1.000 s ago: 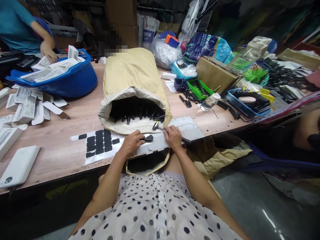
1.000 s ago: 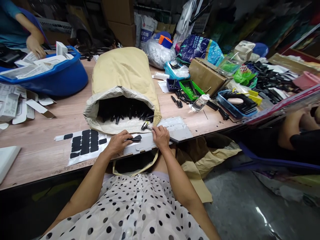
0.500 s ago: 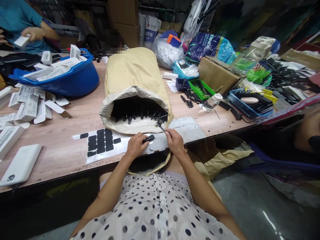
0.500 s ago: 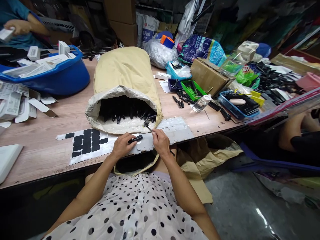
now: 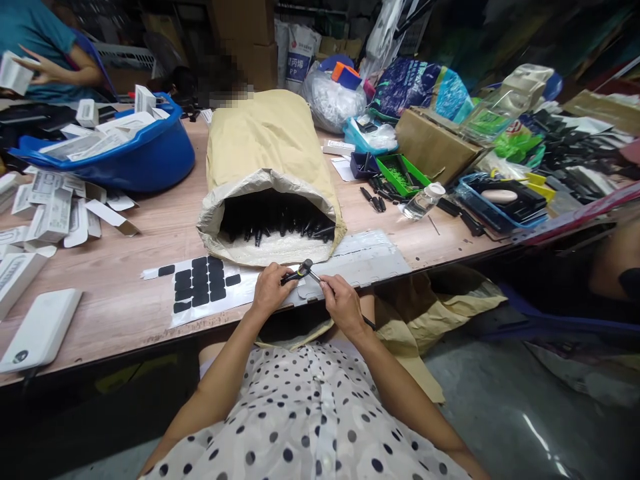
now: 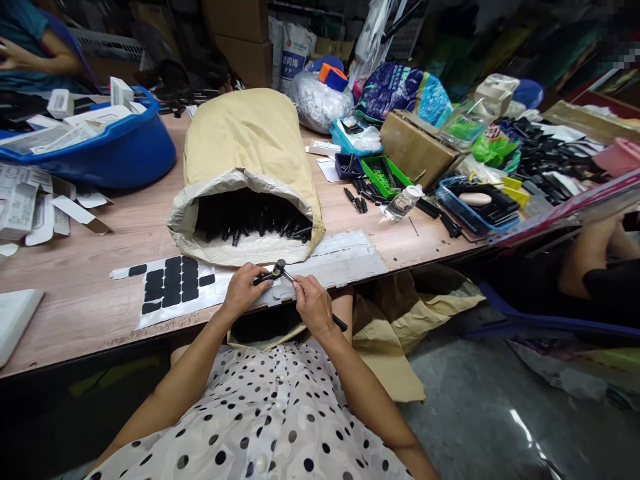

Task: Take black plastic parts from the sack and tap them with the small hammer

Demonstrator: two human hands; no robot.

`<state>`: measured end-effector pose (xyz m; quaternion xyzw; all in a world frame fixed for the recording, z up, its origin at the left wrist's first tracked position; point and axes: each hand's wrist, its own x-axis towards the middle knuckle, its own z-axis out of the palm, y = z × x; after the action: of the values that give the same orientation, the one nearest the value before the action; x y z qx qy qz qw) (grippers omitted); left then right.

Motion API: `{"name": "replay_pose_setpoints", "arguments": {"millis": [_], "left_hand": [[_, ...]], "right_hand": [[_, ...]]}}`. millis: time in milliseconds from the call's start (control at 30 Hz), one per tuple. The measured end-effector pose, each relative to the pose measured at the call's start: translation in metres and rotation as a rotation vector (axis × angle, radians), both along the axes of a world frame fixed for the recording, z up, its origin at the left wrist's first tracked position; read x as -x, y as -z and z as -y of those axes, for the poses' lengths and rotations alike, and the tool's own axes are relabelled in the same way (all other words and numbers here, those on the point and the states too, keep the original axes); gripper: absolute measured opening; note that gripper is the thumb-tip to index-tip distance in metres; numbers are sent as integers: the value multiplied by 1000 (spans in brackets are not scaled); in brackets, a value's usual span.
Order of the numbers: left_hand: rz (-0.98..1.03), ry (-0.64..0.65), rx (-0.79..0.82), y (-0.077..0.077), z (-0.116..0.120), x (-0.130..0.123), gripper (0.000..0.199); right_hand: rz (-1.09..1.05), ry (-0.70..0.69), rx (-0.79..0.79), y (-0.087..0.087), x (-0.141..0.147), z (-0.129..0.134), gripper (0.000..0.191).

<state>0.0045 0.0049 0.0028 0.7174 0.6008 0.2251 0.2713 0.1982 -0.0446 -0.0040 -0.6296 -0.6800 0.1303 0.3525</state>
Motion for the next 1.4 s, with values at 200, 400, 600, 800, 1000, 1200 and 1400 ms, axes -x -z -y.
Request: {"name": "replay_pose_setpoints", "arguments": {"millis": [200, 400, 600, 800, 1000, 1200, 1400], "left_hand": [[10, 1, -21, 4, -2, -2, 22], [-27, -18, -42, 1, 0, -5, 20], [-54, -41, -33, -5, 5, -7, 15], [-74, -39, 61, -14, 5, -9, 16], [-92, -44, 77, -16, 3, -12, 13], [-72, -48, 82, -13, 1, -12, 13], [-32, -49, 63, -9, 1, -11, 11]], "right_hand": [[-65, 58, -29, -4, -7, -8, 33], [-60, 53, -11, -7, -6, -9, 33], [-7, 30, -36, -9, 1, -4, 33], [78, 1, -18, -5, 5, 4, 31], [70, 17, -136, -9, 5, 6, 35], [145, -10, -106, -5, 5, 7, 30], [92, 26, -171, -10, 7, 4, 33]]}}
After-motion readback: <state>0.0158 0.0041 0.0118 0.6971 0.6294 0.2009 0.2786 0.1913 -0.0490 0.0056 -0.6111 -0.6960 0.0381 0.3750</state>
